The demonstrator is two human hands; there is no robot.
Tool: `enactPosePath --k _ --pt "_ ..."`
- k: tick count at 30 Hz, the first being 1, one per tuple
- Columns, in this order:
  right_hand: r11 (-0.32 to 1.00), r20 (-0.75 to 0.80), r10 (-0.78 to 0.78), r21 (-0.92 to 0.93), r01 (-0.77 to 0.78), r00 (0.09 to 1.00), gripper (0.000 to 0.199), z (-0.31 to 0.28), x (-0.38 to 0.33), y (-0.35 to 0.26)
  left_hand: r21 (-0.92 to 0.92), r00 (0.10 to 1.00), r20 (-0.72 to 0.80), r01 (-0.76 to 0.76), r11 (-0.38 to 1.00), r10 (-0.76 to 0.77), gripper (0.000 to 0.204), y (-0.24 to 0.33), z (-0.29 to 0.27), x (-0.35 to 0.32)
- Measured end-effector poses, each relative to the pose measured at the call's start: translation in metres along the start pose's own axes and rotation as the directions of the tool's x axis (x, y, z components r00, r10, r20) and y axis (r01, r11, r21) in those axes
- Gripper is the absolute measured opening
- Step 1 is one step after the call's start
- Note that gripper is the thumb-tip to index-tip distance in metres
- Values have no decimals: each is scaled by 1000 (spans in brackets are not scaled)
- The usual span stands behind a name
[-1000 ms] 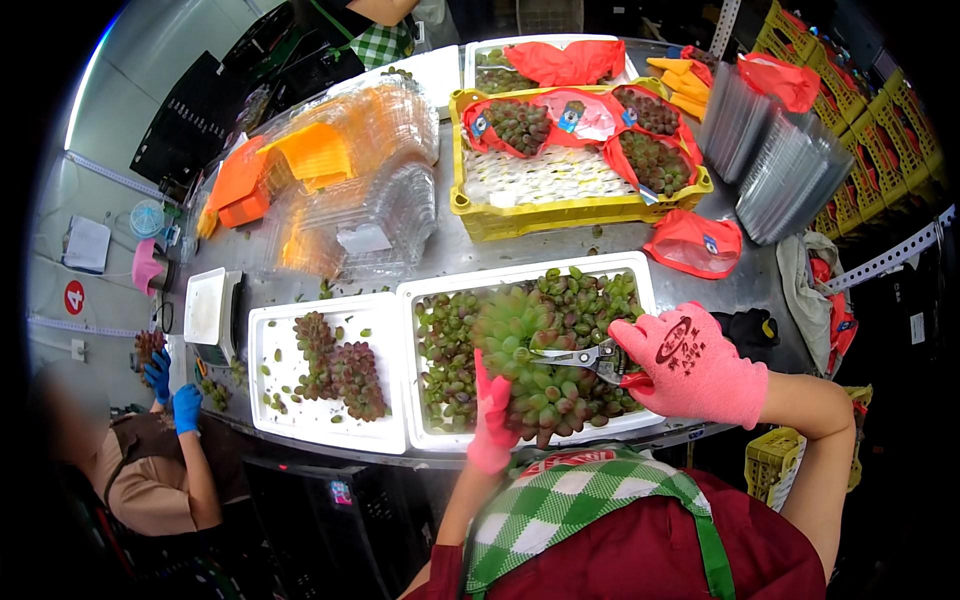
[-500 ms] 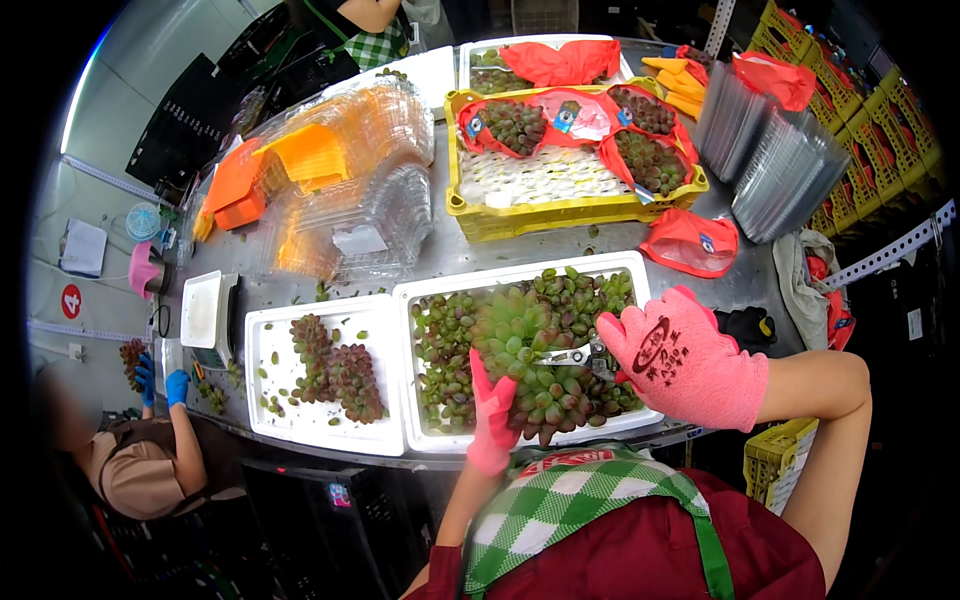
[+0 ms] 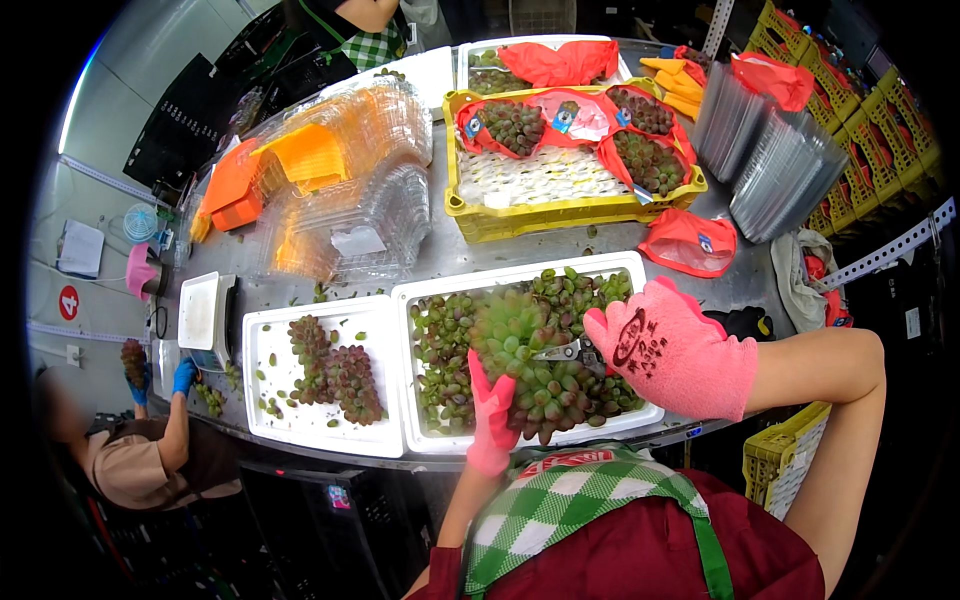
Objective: The person trims bunches of grapes using shears, moves crates of produce, and places the grapes into plastic containers.
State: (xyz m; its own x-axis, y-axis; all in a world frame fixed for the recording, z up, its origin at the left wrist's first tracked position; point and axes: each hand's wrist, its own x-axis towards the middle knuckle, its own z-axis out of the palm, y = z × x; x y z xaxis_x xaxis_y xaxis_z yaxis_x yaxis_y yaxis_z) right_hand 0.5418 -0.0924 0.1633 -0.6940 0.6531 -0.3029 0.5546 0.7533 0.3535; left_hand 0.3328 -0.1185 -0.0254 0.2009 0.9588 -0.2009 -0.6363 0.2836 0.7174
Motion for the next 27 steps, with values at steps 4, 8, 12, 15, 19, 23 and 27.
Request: enactPosePath --k 4,8,12,15,19,23,27 --pt "1000 -23 -15 -20 15 1000 20 -1 -1 1 -25 999 16 40 999 -40 74 -1 -2 -3" --pt "1000 -40 7 26 -6 999 21 6 1 0 -110 995 95 33 993 -22 73 2 -1 -2" --pt "997 -40 20 77 -17 999 22 9 1 1 -130 993 115 14 991 1 73 3 -1 -1" --pt "995 -26 37 98 -34 999 22 9 -3 1 -112 997 81 4 994 5 72 0 -4 -3" --pt "921 30 171 349 -171 985 27 8 -10 5 -225 997 63 47 973 -34 71 -4 -10 -3" --pt "553 -98 393 820 -150 914 38 15 0 -5 -186 999 33 21 982 -16 73 -6 -9 -3" --pt "337 -224 463 939 63 858 52 30 29 -26 -60 1000 -17 -25 998 24 79 -3 -1 -6"
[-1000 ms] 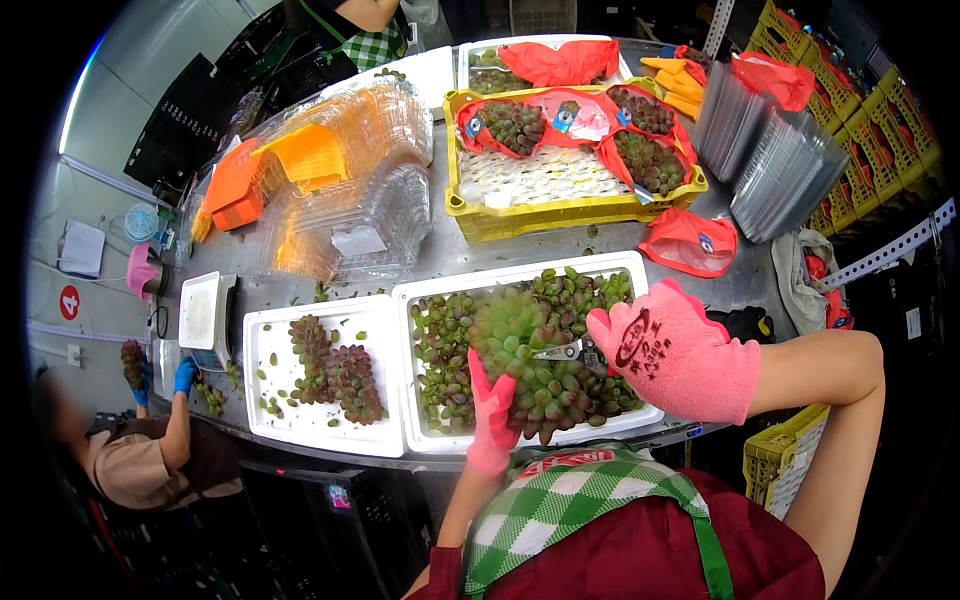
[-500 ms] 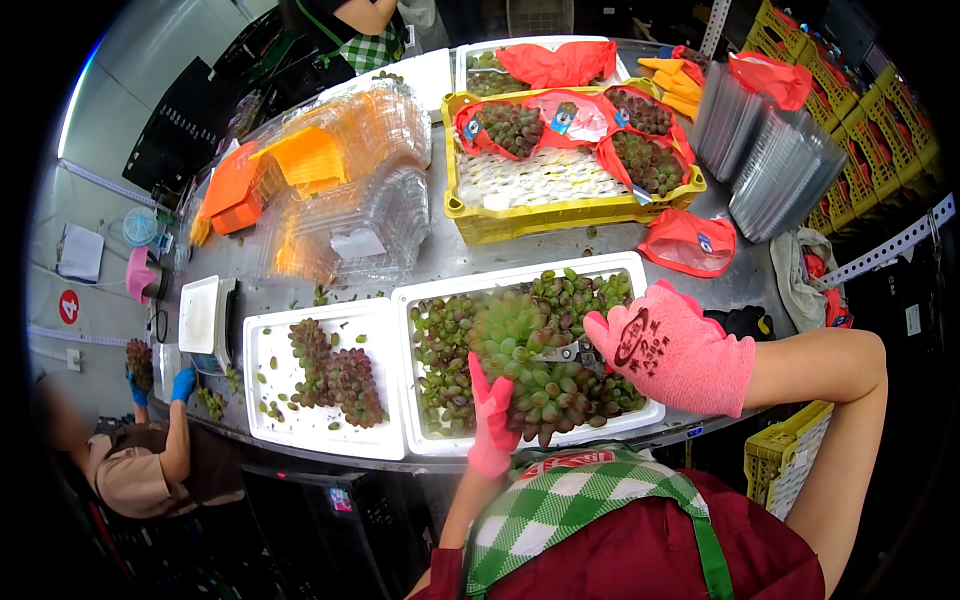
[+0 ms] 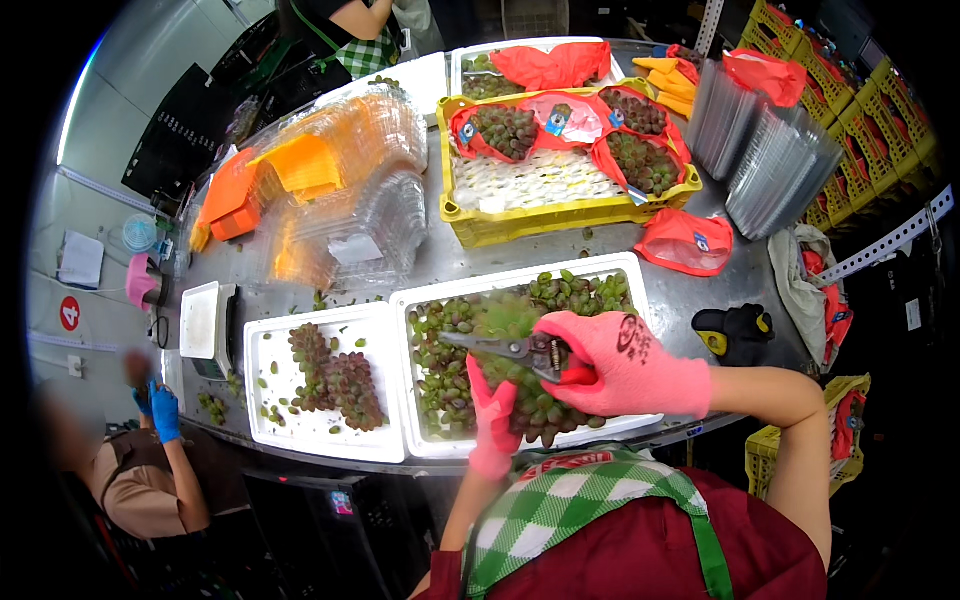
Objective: The person trims bunches of grapes using shears, moves crates of produce, and places the grapes into plastic containers.
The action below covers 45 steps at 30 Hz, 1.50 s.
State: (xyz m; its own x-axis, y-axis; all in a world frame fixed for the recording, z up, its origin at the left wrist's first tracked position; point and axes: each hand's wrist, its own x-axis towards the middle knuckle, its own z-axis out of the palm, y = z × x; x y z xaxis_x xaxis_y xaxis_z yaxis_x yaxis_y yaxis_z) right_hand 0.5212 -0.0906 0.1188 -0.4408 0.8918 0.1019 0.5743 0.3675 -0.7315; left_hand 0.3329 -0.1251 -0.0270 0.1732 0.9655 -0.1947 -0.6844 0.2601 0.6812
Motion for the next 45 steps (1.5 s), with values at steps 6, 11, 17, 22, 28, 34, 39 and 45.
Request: enactPosePath --k 6,11,17,22,28,34,39,45 --pt "959 8 -137 -248 135 991 50 19 6 8 91 995 -39 98 991 -95 93 4 2 -3" --pt "945 93 -126 -291 148 988 47 19 5 11 113 989 -69 141 983 -134 91 1 6 -2" --pt "998 48 35 -57 -32 998 44 -14 14 -2 -114 982 137 144 983 -128 85 -5 -6 -5" --pt "858 56 -138 -491 148 989 51 -54 -7 -3 -158 966 234 150 976 -110 80 -4 -14 -2" --pt "544 253 -41 -806 234 967 28 -48 -29 -16 -141 938 311 203 969 -152 87 7 -7 5" --pt "207 393 -123 -888 411 911 43 -49 -15 -33 -125 965 179 215 969 -191 84 33 25 -2" --pt "-149 590 -139 -806 573 795 35 -56 -2 -43 52 945 269 180 982 -188 81 37 4 10" --pt "-219 599 -174 -797 562 782 28 -60 3 -47 154 938 239 217 964 -249 83 45 14 16"
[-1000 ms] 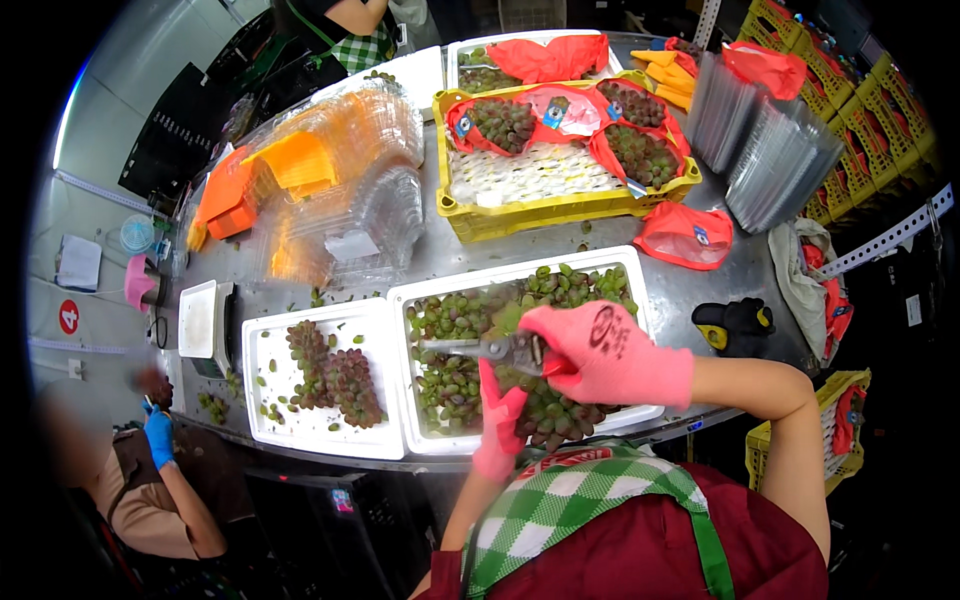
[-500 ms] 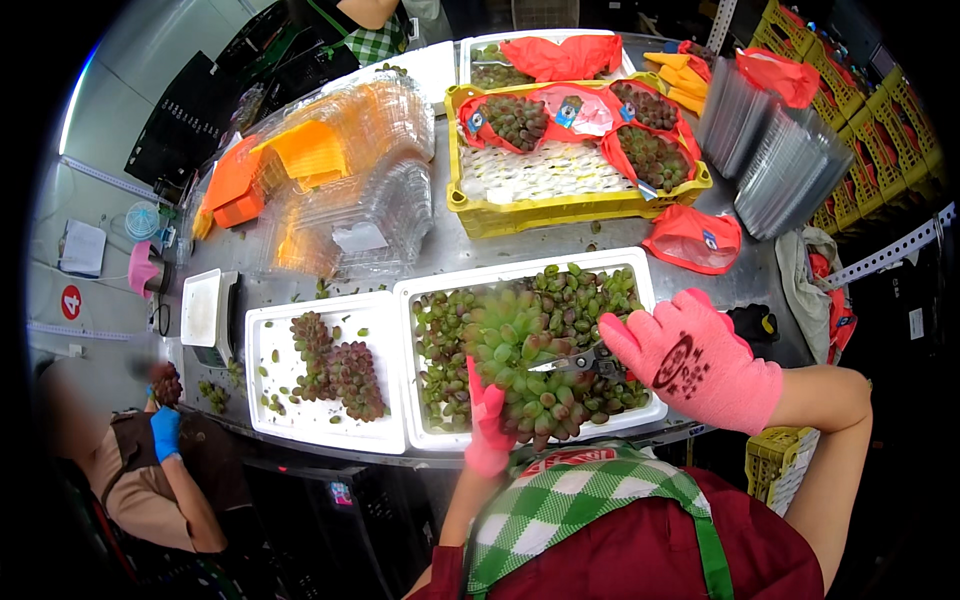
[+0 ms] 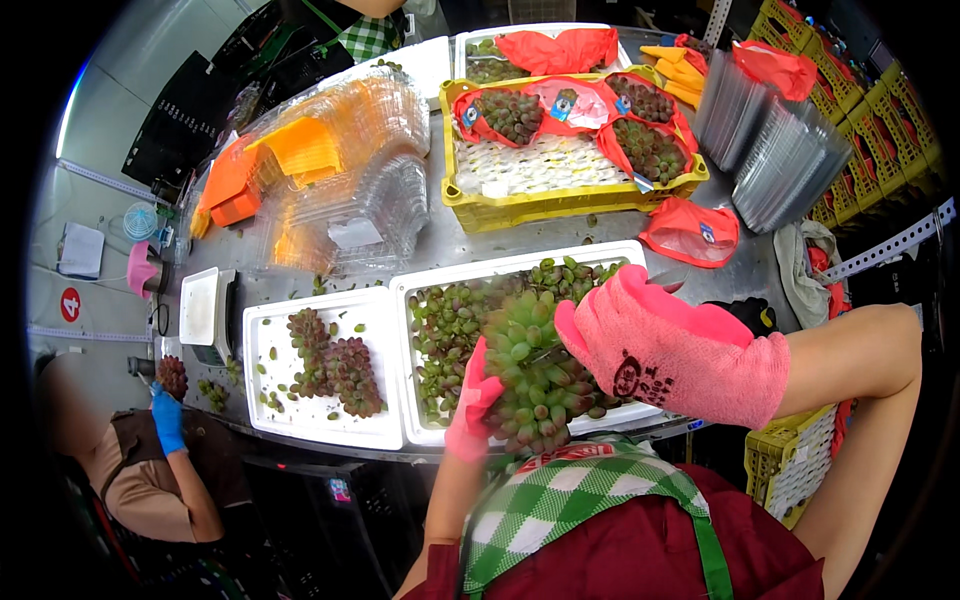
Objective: The person trims bunches of grapes using shears, moves crates of produce, and places the grapes into plastic containers.
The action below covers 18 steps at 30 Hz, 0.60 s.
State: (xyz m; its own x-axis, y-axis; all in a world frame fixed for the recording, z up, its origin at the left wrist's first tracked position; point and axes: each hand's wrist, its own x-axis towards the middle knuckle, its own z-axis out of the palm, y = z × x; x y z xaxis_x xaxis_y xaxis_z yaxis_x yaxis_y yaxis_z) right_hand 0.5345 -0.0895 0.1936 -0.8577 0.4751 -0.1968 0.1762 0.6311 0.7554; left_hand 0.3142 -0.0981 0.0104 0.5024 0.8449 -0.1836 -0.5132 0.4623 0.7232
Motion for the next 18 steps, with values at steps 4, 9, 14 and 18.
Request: enactPosePath --k 4,9,14,18 --pt "999 -32 -5 46 6 999 19 5 2 1 -65 993 104 -42 997 48 87 -3 -2 4" --pt "991 -2 -43 129 43 999 11 7 3 4 -9 997 71 13 1000 -12 91 7 10 3" --pt "984 -16 -45 170 47 999 10 9 4 3 -21 997 83 3 1000 -1 95 4 9 4" --pt "972 -4 -27 233 28 1000 8 11 3 1 -51 994 108 -26 998 32 94 1 11 4"
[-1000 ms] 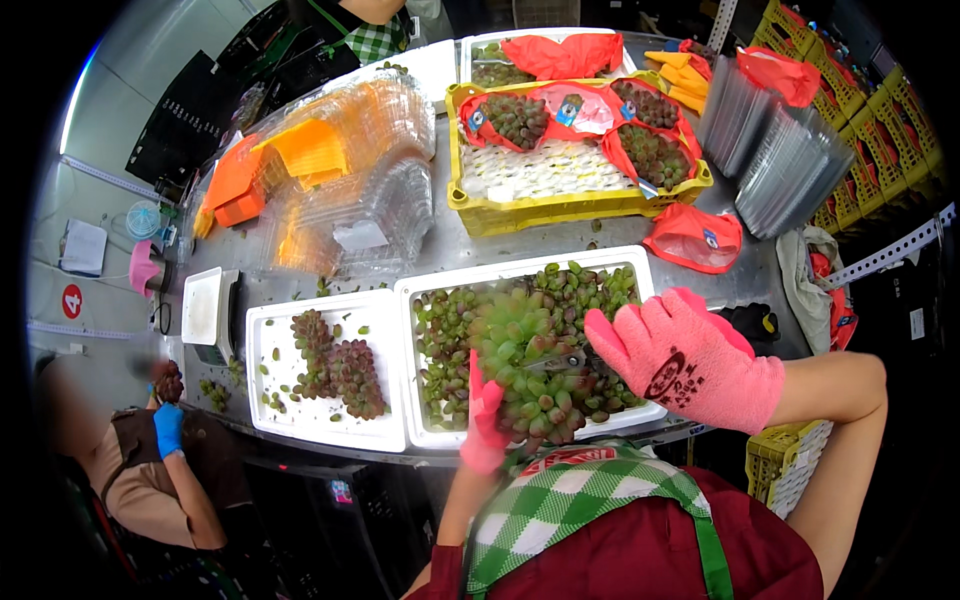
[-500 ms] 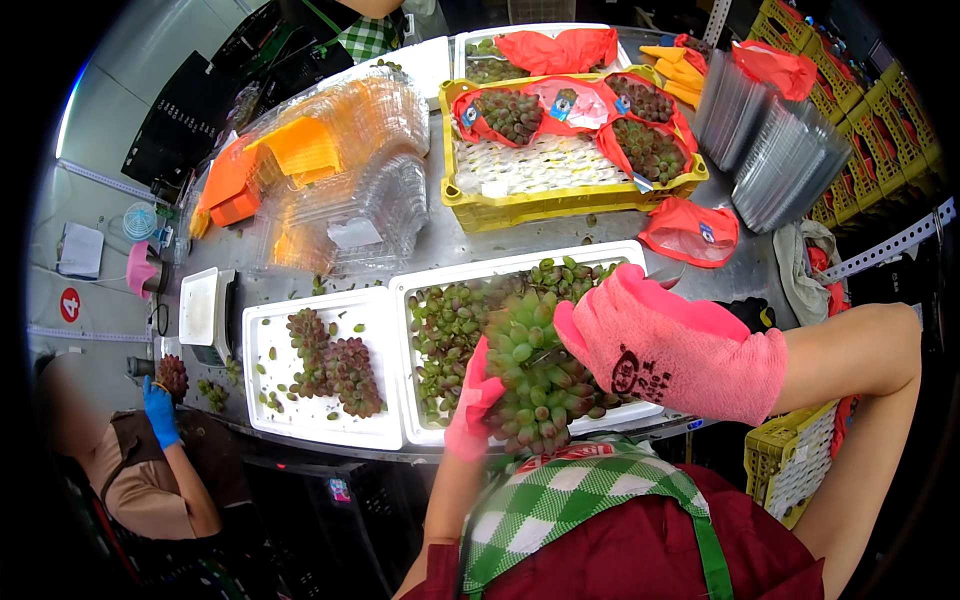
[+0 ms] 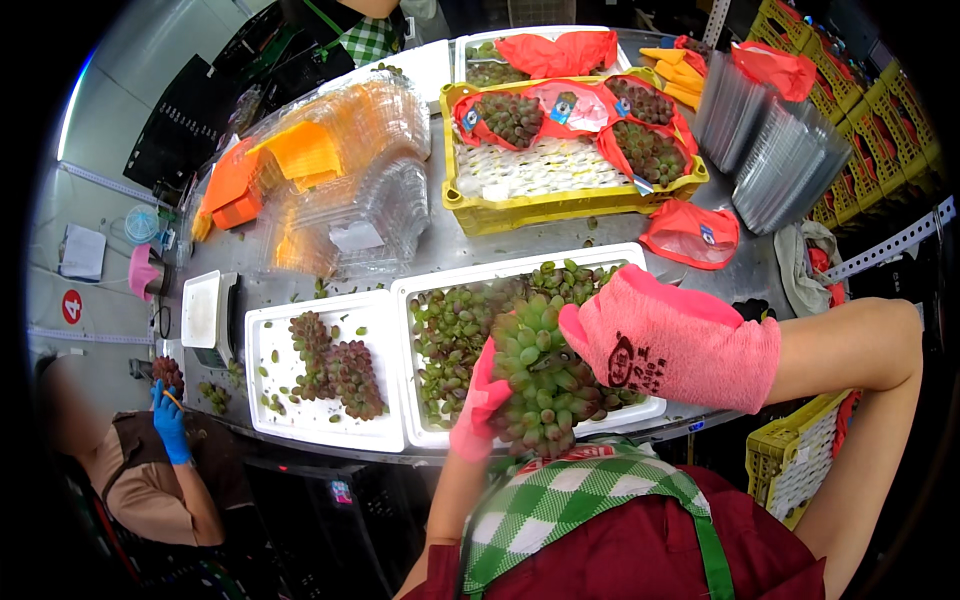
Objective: The person trims bunches of grapes using shears, moves crates of produce, and places the grapes into plastic containers.
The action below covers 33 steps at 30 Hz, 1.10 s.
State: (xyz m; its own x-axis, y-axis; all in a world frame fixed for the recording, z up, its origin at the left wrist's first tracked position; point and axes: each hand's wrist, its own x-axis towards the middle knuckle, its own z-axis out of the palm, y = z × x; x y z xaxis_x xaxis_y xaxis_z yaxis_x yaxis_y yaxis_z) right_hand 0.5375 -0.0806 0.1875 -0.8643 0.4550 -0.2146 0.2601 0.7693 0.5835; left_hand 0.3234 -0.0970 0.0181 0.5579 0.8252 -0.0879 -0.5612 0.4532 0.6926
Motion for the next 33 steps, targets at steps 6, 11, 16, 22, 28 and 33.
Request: enactPosePath --k 6,11,16,22,28,33 --pt "999 -2 24 -26 -24 1000 9 0 -9 7 5 999 -20 -46 999 46 82 -8 -4 -3" --pt "910 103 280 288 -298 955 18 6 -27 -6 -143 999 -16 37 989 -40 80 -15 -13 -9" --pt "744 233 292 554 -374 927 24 9 -38 -26 -369 997 57 -21 929 45 84 -30 -23 -11" --pt "673 308 244 629 -390 919 27 9 -37 -26 -7 928 -272 -265 964 253 93 -31 -18 -13" --pt "857 307 173 422 -297 936 29 5 -27 -22 247 845 -363 -320 915 393 105 -23 0 -9" --pt "932 445 -138 362 -37 885 40 6 -13 -12 249 863 -368 -267 931 346 107 -33 -10 -13"
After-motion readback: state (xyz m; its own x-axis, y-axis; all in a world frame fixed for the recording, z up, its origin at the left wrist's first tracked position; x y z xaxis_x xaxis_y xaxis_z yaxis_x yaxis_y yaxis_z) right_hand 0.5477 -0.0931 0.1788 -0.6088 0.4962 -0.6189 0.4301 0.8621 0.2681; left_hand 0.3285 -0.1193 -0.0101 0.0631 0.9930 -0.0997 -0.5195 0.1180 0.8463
